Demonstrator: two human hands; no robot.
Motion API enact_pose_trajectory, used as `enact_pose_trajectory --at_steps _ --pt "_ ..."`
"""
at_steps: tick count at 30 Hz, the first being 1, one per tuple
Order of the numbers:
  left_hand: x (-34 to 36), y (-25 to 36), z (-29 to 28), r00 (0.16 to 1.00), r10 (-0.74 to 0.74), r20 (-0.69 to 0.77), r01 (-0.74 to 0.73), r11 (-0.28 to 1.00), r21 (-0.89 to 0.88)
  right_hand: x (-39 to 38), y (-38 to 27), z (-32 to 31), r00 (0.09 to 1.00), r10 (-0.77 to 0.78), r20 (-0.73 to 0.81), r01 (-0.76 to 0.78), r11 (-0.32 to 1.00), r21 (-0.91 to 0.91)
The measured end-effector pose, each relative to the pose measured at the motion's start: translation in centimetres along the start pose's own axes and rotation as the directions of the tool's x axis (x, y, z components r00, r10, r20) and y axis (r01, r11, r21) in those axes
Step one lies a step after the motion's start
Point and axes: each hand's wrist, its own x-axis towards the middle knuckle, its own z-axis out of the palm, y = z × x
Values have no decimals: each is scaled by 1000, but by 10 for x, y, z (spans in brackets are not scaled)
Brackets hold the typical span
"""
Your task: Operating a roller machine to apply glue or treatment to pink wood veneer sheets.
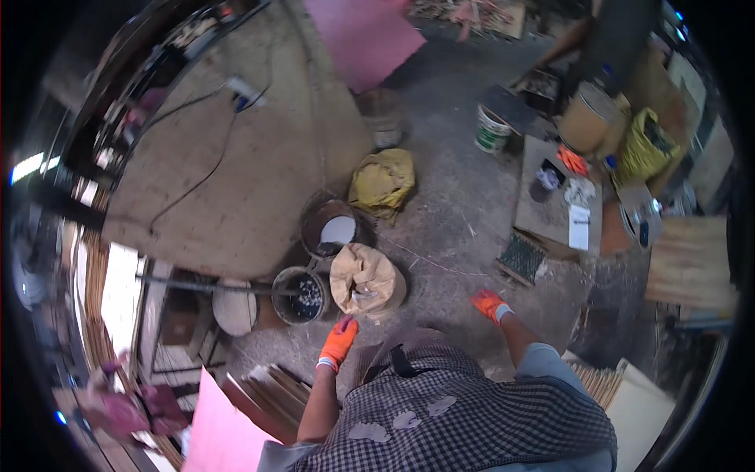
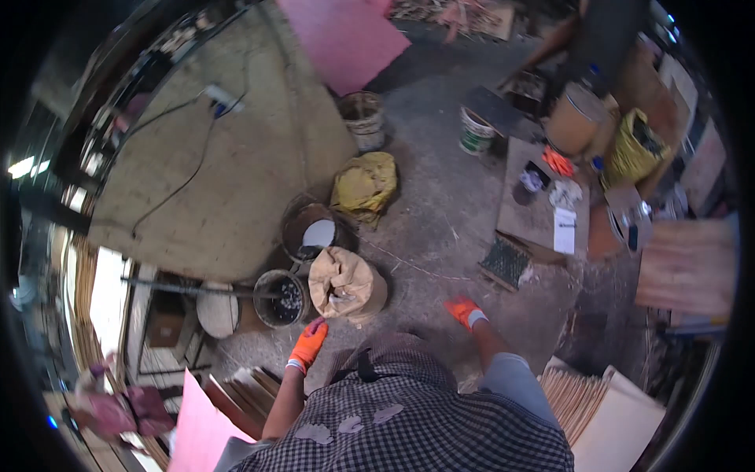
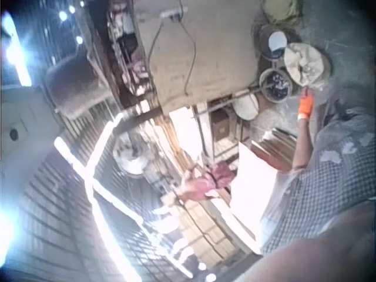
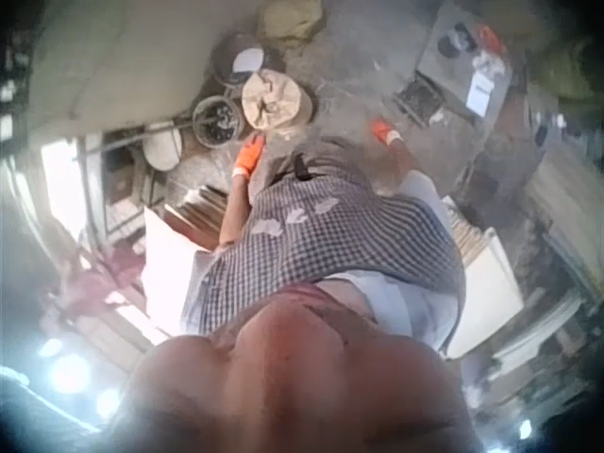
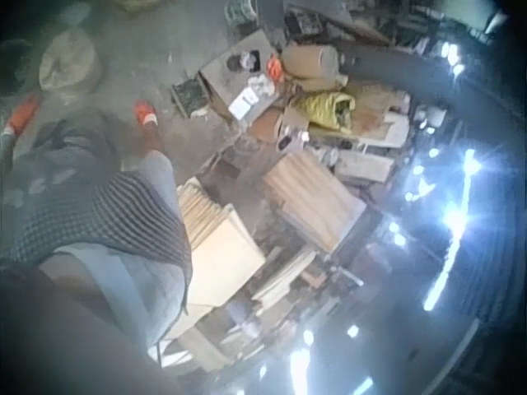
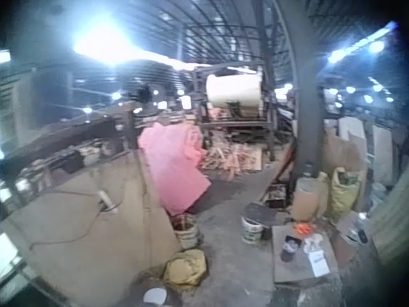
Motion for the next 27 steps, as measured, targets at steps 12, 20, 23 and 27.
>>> enact_pose_trajectory --at_steps 12,20,23,27 --pt "203 -154 -54 898 -408 164 270 806 527 -57 9 -94 982 -167 -91 100 860 -501" --pt "370 12 -24 950 56 307 -196 872 448 -24 22 -93 622 782 27 -336 236 912" --pt "447 135 26 950 -261 174 199 931 306 -12 -19 -142 651 743 157 -370 130 920" --pt "548 203 64 967 -254 20 229 902 366 78 46 -165 681 727 87 -283 152 947"
